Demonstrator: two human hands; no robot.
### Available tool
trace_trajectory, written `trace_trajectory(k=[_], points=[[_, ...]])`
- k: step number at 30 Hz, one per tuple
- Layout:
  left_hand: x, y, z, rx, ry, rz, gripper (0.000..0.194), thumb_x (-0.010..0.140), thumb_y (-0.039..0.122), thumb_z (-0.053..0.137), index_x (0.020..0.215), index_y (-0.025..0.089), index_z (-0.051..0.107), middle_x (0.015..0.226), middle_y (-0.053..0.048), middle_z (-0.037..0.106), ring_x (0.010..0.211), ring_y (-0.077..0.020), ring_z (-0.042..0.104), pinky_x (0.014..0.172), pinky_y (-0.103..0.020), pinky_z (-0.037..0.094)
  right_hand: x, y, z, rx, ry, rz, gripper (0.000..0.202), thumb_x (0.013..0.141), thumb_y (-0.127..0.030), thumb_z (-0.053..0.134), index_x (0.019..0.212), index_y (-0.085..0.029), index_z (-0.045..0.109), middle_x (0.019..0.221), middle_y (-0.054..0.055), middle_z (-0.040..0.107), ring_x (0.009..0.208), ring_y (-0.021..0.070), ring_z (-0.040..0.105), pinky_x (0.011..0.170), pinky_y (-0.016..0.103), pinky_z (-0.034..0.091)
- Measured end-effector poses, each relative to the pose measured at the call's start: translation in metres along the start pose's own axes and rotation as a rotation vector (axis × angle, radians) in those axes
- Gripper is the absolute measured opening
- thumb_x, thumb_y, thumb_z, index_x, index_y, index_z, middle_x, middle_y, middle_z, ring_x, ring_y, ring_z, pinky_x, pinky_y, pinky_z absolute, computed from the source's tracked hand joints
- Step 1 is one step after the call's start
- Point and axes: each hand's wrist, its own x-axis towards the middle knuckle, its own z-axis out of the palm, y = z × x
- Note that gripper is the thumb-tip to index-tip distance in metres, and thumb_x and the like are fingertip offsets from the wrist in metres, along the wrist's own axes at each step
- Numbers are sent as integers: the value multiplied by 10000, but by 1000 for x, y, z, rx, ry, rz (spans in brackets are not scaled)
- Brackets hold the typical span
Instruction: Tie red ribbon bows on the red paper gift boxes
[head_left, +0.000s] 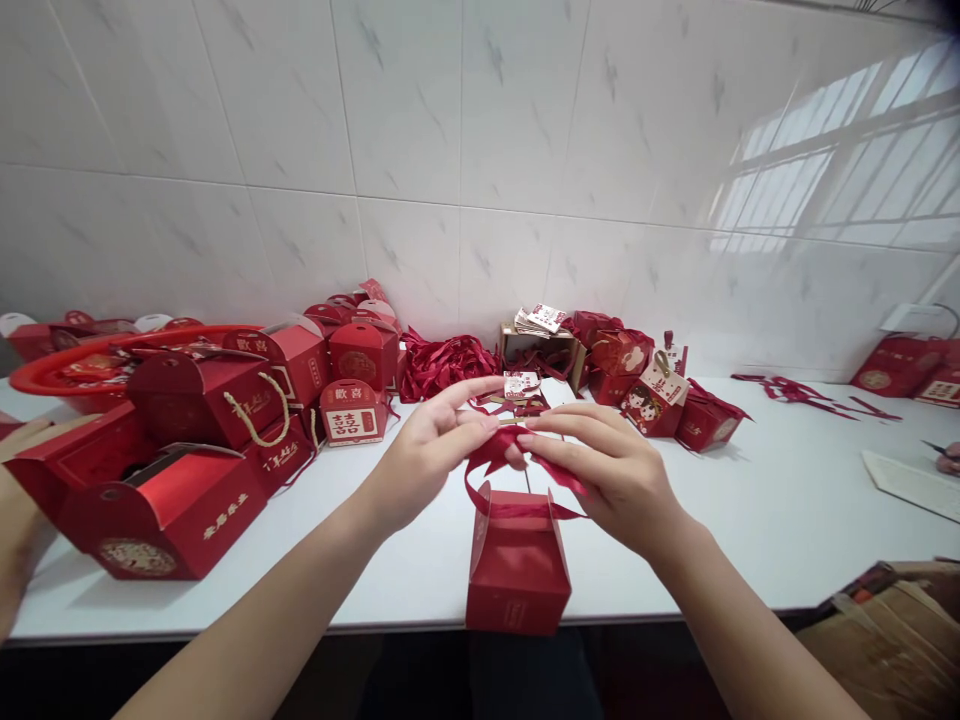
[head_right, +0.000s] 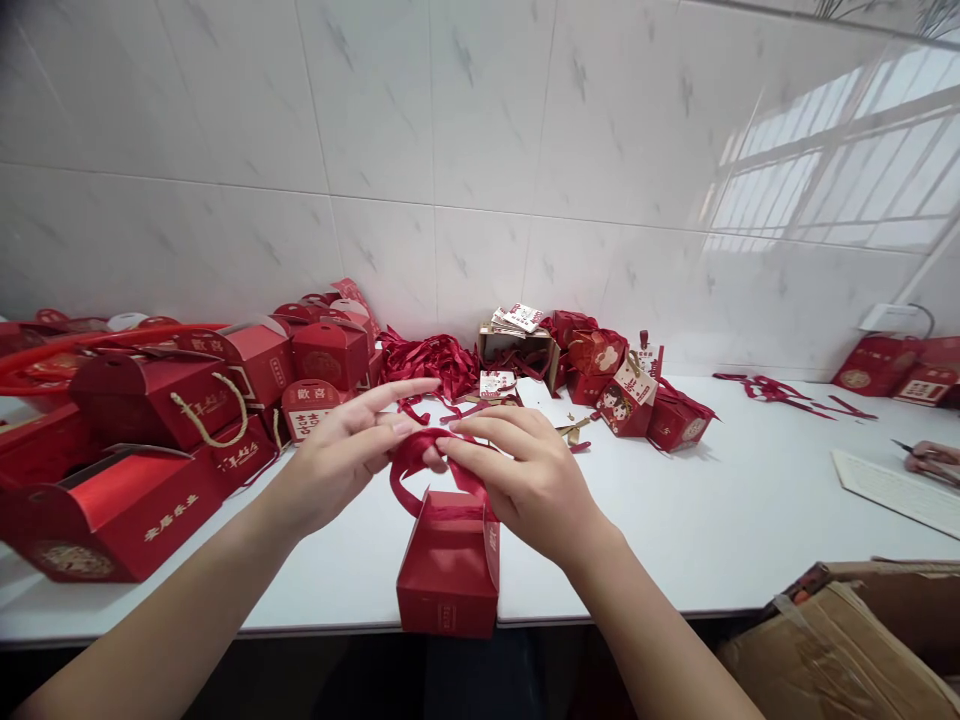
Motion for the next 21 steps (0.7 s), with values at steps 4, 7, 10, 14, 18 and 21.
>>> trace_trajectory(k=[4, 7, 10, 14, 18, 21], points=[[-16, -9, -3, 536, 374, 356, 480, 794, 226, 630, 1260, 214, 519, 769, -5, 656, 782, -169, 604, 801, -287, 451, -18, -9, -5, 106, 236, 295, 312, 833, -94, 584, 1054, -288, 688, 1035, 41, 697, 954, 205, 635, 841, 358, 500], [-34, -24, -22, 723, 517, 427, 438, 752, 204, 667, 1172, 263, 557, 671, 41, 525, 669, -144, 531, 734, -261, 438, -46, -12, -15, 30, 318, 519, 192, 821, -143, 615, 940, -268, 700, 893, 18, 710, 822, 190, 646, 761, 319, 498], [-57, -46, -48, 813, 595, 303, 370, 758, 218, 641, 1108, 277, 536, 626, 63, 408, 588, -133, 458, 683, -253, 416, -87, -8, -30, -86, 234, 719, 90, 828, -262, 613, 782, -221, 679, 760, 26, 690, 705, 192, 621, 658, 301, 480], [-87, -86, -78, 934, 592, 52, 244, 804, 262, 552, 1044, 253, 506, 625, 62, 372, 580, -138, 445, 648, -255, 387, -148, 5, -45, -224, 69, 1014, 263, 812, -432, 592, 688, -207, 646, 655, 36, 672, 637, 214, 610, 576, 305, 475], [-97, -113, -84, 970, 450, -93, 151, 818, 282, 518, 960, 235, 543, 641, 41, 429, 614, -160, 496, 656, -272, 403, -181, 17, -43, -160, -129, 1103, 309, 810, -488, 565, 778, -203, 681, 768, 61, 706, 711, 232, 642, 631, 326, 520], [-88, -113, -72, 997, 467, 15, 90, 799, 294, 552, 860, 239, 590, 840, -30, 544, 875, -231, 552, 820, -334, 408, -176, 20, -33, -199, -45, 1064, 432, 795, -500, 578, 1090, -188, 626, 1103, 118, 643, 952, 270, 623, 814, 410, 517]])
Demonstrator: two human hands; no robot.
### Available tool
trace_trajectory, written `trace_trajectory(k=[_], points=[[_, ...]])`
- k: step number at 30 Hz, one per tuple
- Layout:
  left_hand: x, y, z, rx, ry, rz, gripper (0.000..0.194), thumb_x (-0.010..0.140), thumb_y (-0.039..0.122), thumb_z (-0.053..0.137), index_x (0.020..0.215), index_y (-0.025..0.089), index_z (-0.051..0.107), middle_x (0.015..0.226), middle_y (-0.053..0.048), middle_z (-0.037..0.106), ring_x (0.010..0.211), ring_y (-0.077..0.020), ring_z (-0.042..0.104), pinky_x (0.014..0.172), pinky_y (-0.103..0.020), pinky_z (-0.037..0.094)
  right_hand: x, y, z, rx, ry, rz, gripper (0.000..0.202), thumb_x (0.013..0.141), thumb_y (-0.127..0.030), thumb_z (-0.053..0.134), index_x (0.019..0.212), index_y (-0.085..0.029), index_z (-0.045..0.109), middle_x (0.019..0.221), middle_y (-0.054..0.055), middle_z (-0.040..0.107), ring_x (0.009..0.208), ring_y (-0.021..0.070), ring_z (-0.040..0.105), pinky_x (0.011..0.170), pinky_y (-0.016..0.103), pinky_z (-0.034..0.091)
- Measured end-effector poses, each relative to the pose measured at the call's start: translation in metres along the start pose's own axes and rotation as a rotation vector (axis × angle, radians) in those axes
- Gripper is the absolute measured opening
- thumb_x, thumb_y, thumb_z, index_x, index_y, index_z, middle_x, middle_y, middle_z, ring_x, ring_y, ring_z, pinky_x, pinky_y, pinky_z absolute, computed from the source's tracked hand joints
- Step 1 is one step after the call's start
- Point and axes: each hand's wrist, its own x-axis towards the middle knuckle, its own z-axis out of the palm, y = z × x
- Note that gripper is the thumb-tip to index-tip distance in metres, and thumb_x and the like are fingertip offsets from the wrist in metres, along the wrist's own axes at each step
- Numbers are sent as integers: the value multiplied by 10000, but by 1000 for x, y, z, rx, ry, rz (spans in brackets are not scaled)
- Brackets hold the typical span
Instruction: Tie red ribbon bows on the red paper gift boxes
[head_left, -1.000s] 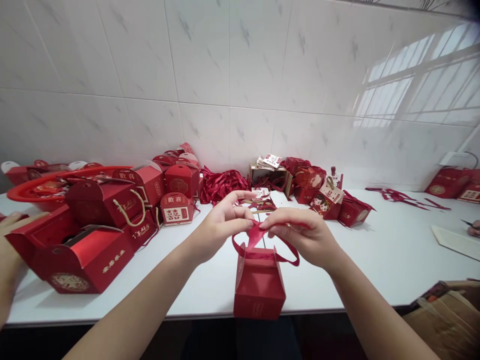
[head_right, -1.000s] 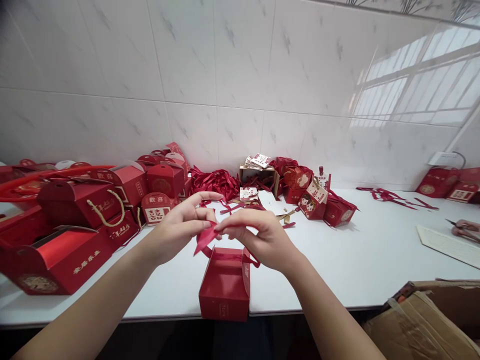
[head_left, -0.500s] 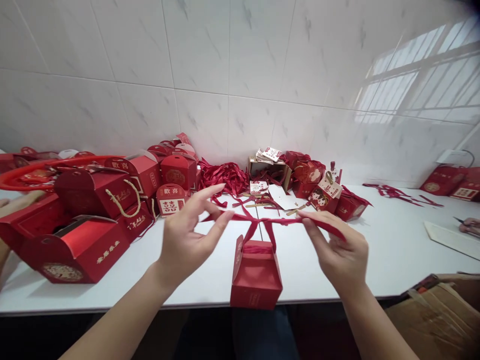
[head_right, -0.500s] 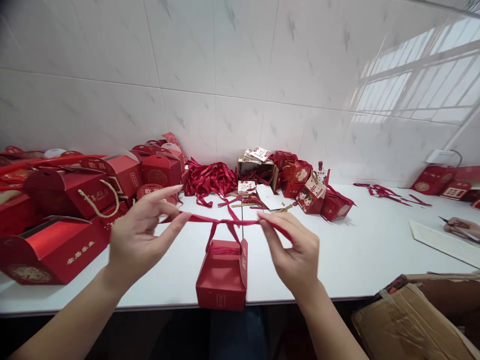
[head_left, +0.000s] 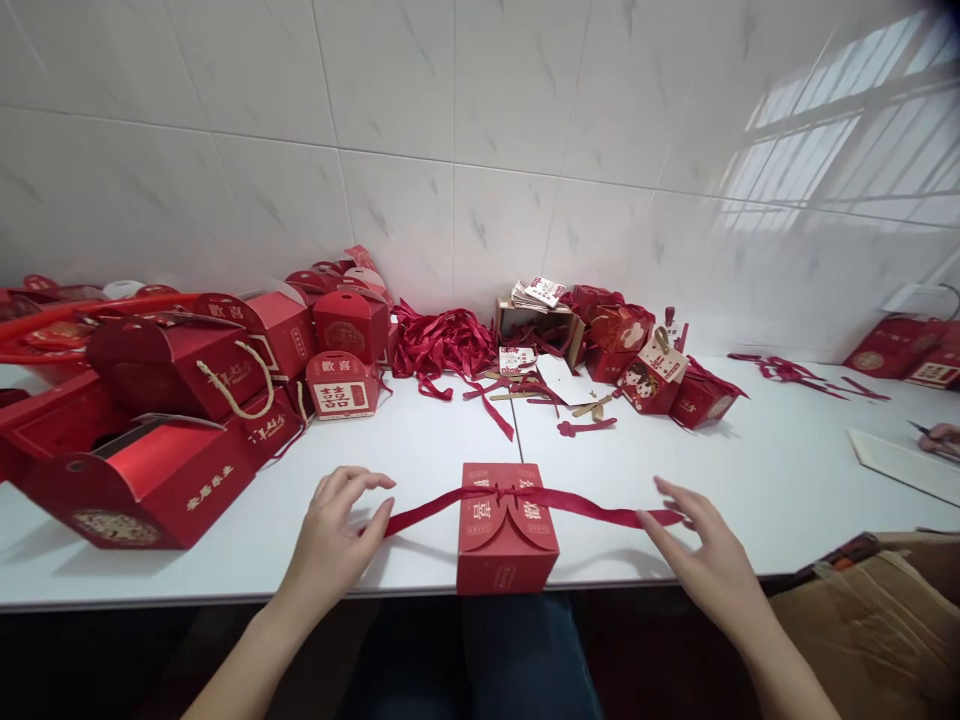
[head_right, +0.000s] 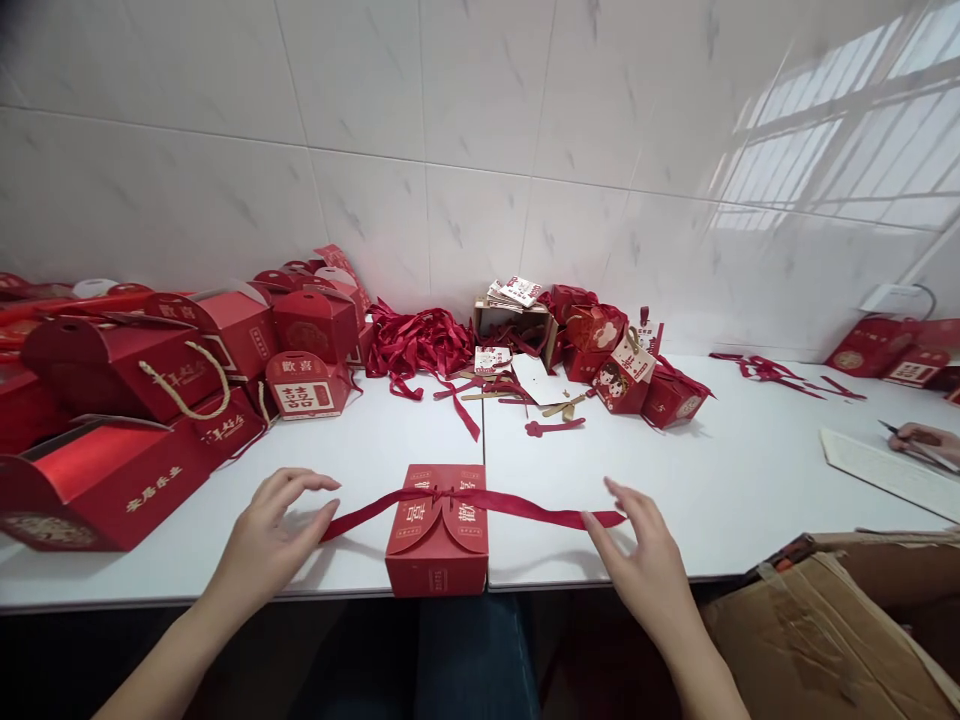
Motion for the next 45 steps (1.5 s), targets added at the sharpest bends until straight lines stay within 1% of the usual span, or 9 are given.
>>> trace_trajectory(k=[3, 9, 15, 19, 27, 33, 37, 41, 45], points=[[7, 26, 8, -184, 10, -10, 82, 818, 306, 548, 839, 229, 565, 939, -46, 549, 995, -239, 527, 932, -367, 379, 8, -25, 9, 74, 49, -3, 488, 835, -510, 520, 1194, -181, 554, 1209, 141, 582, 1074, 277, 574, 900, 451, 477], [10, 73, 29, -629, -268, -187, 197, 786, 348, 603, 875, 208, 496, 917, -17, 517, 922, -186, 542, 845, -326, 466, 11, -86, 30, 293, -391, 2, 476, 931, -508, 339, 1246, -198, 516, 1001, 85, 665, 961, 217, 622, 863, 371, 489], [7, 81, 41, -604, -258, -194, 211, 764, 296, 623, 863, 213, 456, 905, -10, 483, 896, -170, 508, 763, -299, 479, 10, -111, 35, 223, -548, -157, 613, 864, -533, 487, 1409, -282, 359, 1048, 68, 637, 921, 220, 615, 817, 372, 490], [8, 79, 40, -594, -267, -167, 193, 779, 276, 606, 876, 210, 452, 900, -8, 473, 883, -160, 494, 749, -288, 474, 15, -120, 30, 127, -642, -269, 655, 810, -526, 574, 1386, -256, 417, 1118, 109, 638, 1001, 262, 597, 863, 395, 459], [9, 83, 41, -603, -282, -180, 198, 764, 282, 605, 863, 216, 446, 883, -3, 461, 859, -154, 493, 723, -268, 474, 16, -135, 31, 125, -644, -228, 400, 857, -335, 525, 1243, -238, 487, 877, 63, 694, 718, 205, 638, 686, 309, 460], [8, 82, 44, -610, -288, -212, 246, 751, 262, 621, 882, 221, 416, 870, 8, 464, 814, -144, 507, 683, -258, 461, 12, -132, 34, 17, -597, -267, 491, 856, -444, 515, 1298, -237, 451, 966, 99, 672, 828, 251, 630, 708, 330, 438], [9, 76, 40, -596, -363, -221, 307, 782, 340, 618, 908, 229, 361, 726, 58, 461, 672, -116, 498, 651, -247, 414, 12, -115, 30, 136, -586, -193, 528, 884, -453, 475, 1342, -242, 318, 706, -15, 576, 620, 172, 538, 599, 278, 402], [15, 65, 30, -470, -324, -175, 242, 816, 387, 564, 908, 225, 409, 596, 89, 373, 556, -107, 409, 573, -227, 347, 14, -95, 27, 291, -491, -284, 119, 834, -251, 519, 900, -225, 422, 683, -43, 434, 593, 122, 423, 554, 234, 370], [39, 56, 9, -325, -525, -196, 160, 825, 349, 493, 806, 202, 553, 584, 45, 477, 552, -129, 438, 538, -232, 338, 11, -87, 33, 129, -350, -461, 241, 805, -136, 482, 610, -207, 360, 709, 2, 437, 616, 125, 441, 572, 253, 381]])
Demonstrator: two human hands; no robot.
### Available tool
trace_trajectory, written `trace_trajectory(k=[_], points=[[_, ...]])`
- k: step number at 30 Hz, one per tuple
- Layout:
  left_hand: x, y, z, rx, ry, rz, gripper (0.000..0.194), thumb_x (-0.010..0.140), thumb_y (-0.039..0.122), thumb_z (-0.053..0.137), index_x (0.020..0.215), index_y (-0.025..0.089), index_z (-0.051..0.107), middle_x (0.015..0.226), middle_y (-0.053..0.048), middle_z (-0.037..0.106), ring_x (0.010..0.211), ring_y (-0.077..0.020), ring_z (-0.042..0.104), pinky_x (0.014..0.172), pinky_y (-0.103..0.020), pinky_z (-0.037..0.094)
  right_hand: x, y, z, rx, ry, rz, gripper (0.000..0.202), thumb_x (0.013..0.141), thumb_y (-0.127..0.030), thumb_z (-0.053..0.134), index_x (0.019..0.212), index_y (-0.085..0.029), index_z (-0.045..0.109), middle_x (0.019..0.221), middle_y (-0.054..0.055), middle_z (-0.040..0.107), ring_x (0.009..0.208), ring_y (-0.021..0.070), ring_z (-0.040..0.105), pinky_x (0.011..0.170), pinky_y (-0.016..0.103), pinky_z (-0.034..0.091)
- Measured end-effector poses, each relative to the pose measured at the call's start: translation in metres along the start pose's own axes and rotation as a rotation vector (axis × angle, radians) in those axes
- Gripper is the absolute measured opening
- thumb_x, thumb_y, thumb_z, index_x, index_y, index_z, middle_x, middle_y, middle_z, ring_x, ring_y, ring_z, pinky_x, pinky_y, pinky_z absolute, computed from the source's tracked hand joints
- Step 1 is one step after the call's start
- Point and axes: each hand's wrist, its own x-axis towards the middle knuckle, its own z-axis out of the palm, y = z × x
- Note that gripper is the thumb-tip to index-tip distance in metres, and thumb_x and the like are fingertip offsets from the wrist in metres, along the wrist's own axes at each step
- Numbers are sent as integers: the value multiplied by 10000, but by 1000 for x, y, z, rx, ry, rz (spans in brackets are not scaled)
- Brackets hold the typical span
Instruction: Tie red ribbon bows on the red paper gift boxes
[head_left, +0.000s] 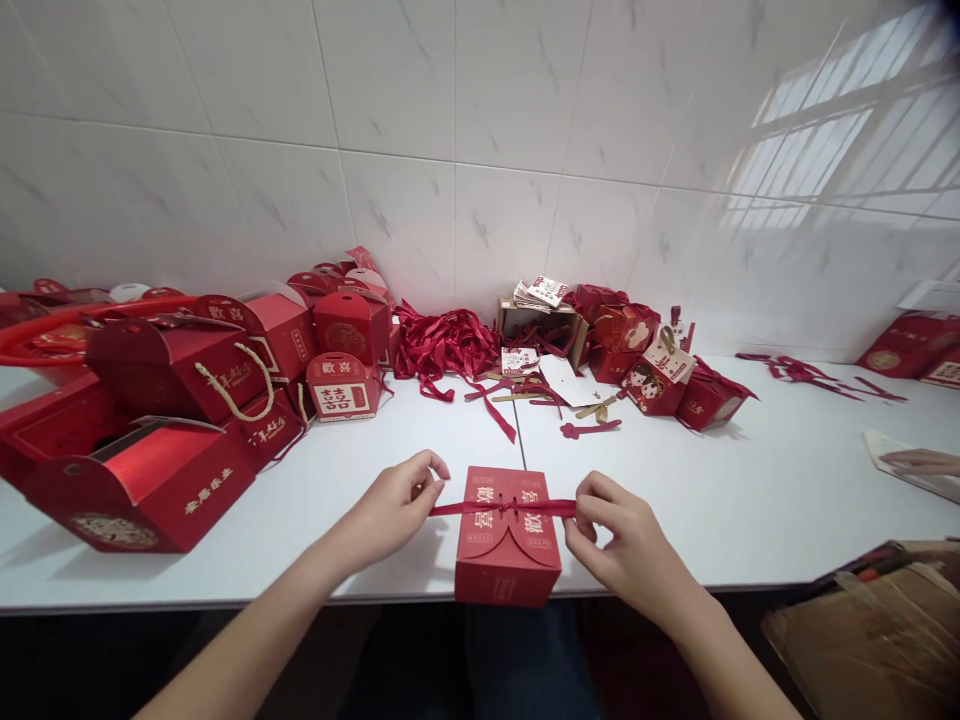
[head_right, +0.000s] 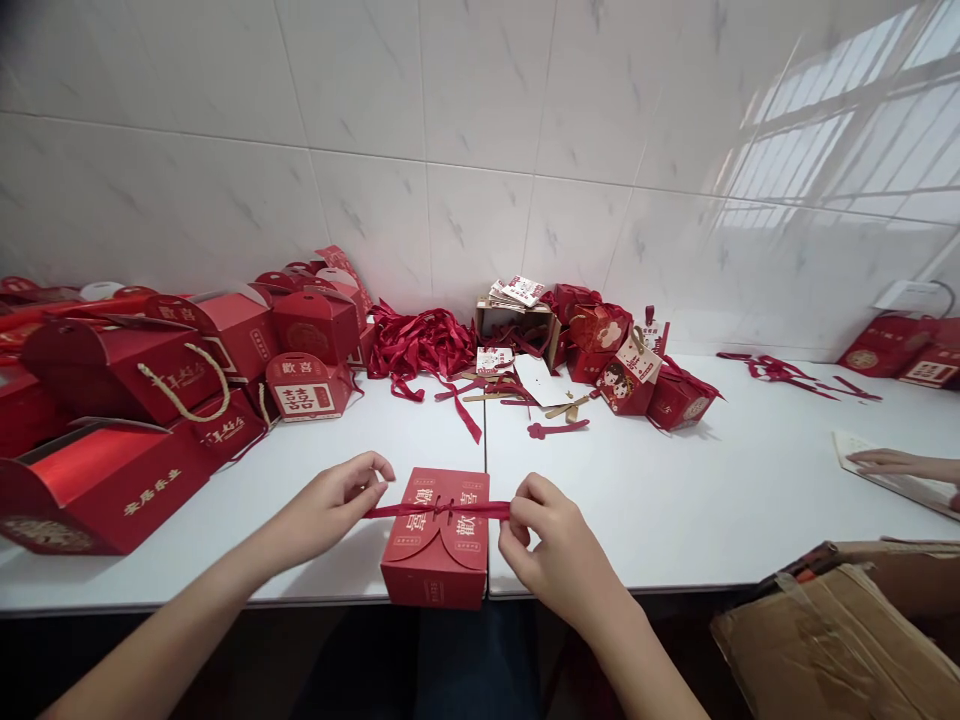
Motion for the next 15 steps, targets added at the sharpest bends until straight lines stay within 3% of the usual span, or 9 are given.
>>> trace_trajectory(k=[4, 6, 8, 12, 15], points=[[16, 9, -29, 17, -569, -62, 175, 749, 311, 604, 658, 170, 654, 554, 7, 562, 514, -118, 453, 484, -214, 311, 3, -7, 9, -118, 278, -59, 260, 835, -120, 485, 592, -195, 432, 712, 22, 453, 596, 120, 448, 540, 250, 387], [22, 13, -33, -85, -761, -65, 220, 740, 352, 647, 683, 146, 697, 499, 8, 544, 451, -90, 400, 433, -199, 265, 8, -14, 12, -63, 400, -93, 237, 817, -107, 526, 599, -187, 482, 702, 19, 477, 597, 116, 466, 533, 243, 394], [22, 19, -27, -209, -714, -50, 289, 757, 402, 651, 722, 124, 720, 488, 11, 534, 426, -65, 344, 412, -190, 229, 12, -21, 12, 44, 430, -90, 200, 802, -107, 561, 615, -177, 547, 698, 19, 506, 598, 112, 484, 519, 232, 396], [9, 31, 2, -372, -339, -15, 294, 790, 401, 635, 753, 127, 733, 636, -18, 602, 560, -86, 435, 505, -190, 327, 18, -34, 14, 292, 263, 3, 164, 800, -161, 601, 646, -167, 657, 717, 28, 544, 568, 100, 480, 479, 223, 386], [-3, 34, 23, -317, -166, 53, 266, 819, 369, 594, 825, 153, 749, 745, -38, 616, 703, -138, 526, 614, -222, 401, 22, -40, 17, 395, 143, 107, 169, 798, -196, 615, 651, -168, 694, 734, 34, 558, 586, 107, 497, 501, 226, 405]])
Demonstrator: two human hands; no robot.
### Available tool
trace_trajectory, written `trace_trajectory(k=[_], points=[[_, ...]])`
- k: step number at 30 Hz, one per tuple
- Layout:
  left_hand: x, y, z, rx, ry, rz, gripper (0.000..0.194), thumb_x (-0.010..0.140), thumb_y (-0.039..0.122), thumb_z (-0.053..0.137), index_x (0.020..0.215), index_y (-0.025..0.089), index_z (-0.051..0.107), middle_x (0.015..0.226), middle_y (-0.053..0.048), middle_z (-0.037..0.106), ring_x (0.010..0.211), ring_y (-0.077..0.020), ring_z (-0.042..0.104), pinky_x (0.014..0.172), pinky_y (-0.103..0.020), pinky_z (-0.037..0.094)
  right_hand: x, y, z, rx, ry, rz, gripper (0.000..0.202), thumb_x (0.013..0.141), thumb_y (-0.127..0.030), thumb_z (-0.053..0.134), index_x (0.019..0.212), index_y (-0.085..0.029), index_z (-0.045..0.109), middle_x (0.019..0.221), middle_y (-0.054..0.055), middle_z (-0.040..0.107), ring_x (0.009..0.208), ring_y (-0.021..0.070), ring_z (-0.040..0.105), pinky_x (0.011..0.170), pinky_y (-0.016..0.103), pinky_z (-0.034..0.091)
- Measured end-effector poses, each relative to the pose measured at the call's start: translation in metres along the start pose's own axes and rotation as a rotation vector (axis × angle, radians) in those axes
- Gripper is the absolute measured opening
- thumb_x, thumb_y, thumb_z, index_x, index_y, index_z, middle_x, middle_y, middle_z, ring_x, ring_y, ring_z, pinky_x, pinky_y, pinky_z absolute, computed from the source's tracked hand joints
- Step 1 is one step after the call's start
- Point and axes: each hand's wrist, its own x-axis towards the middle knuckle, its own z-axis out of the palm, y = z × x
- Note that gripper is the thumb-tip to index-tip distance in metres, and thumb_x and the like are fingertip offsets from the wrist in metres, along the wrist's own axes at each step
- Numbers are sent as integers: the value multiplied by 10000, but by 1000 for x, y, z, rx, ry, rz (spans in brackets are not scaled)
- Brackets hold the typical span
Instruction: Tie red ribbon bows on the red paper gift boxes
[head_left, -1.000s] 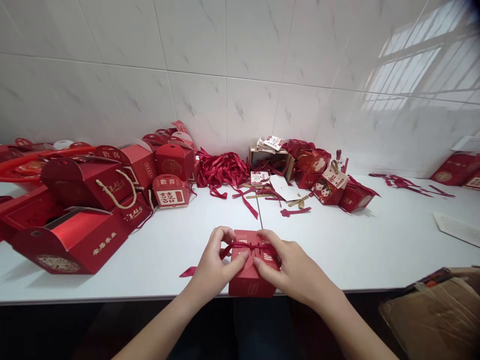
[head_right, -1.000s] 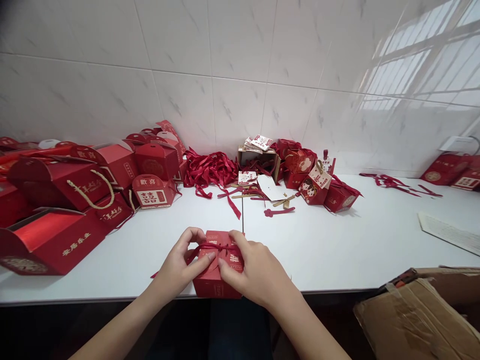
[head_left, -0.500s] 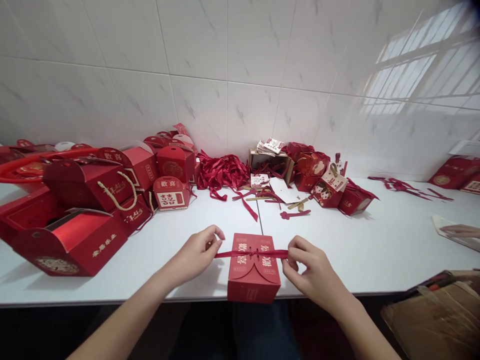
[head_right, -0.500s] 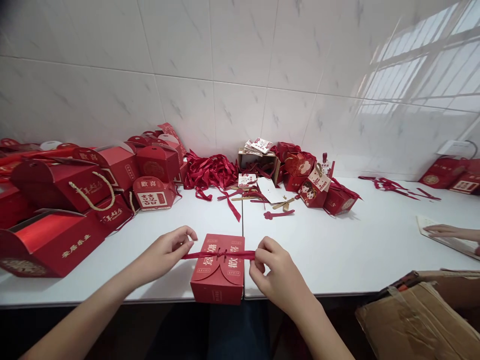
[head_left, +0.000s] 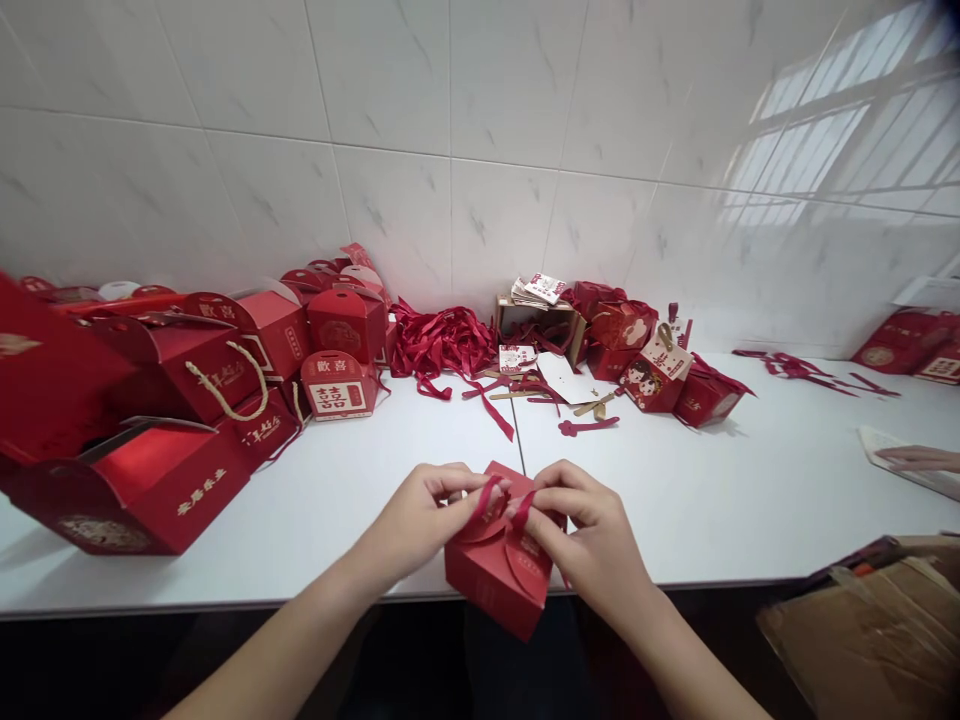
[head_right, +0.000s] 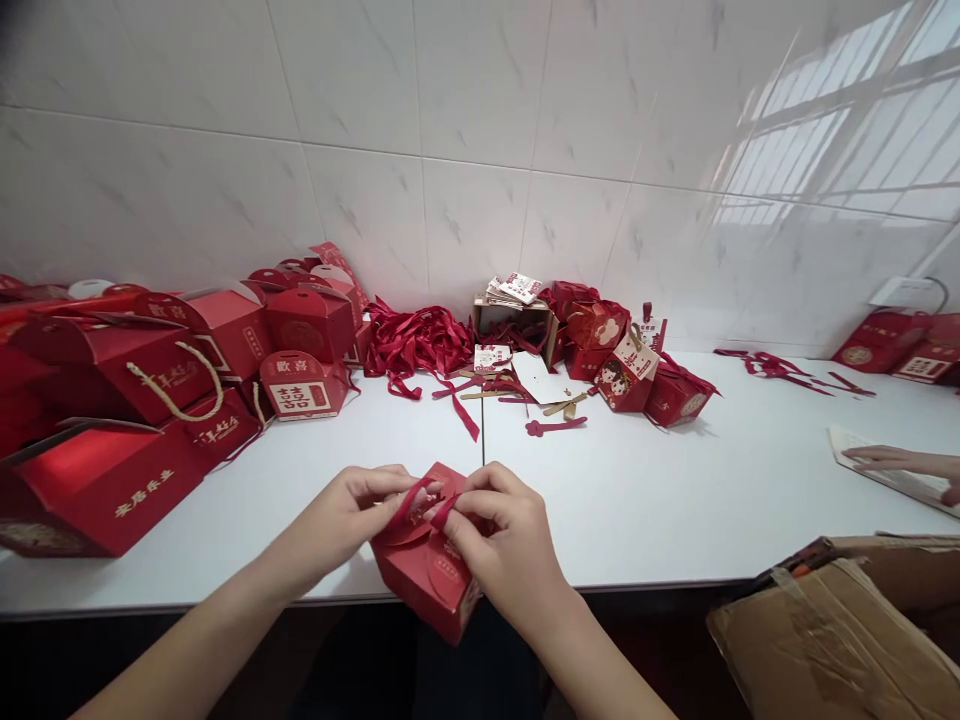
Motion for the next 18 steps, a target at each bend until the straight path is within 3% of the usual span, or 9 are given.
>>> trace_trajectory(k=[4, 10, 18], points=[[-6, -11, 16, 173, 145, 103, 237, 847, 246, 517, 905, 191, 740, 798, -32, 568, 721, -138, 549, 606, -225, 428, 4, -1, 7, 19, -58, 130, 141, 784, -173, 623, 689, -180, 727, 752, 33, 578, 649, 123, 544, 569, 235, 434], [-11, -20, 25, 460, 298, 339, 317, 835, 90, 471, 989, 241, 703, 917, -27, 569, 784, -119, 592, 686, -221, 479, 10, -7, 8, 55, -103, 254, 101, 735, -179, 657, 666, -192, 731, 795, 26, 580, 731, 137, 577, 658, 246, 459], [-17, -24, 16, 624, 228, 605, 300, 882, 90, 469, 1074, 225, 656, 1158, -84, 586, 910, -142, 626, 775, -245, 530, 22, -9, -4, 131, -282, 411, 75, 599, -103, 586, 549, -158, 598, 804, -6, 511, 627, 90, 514, 580, 221, 416]])
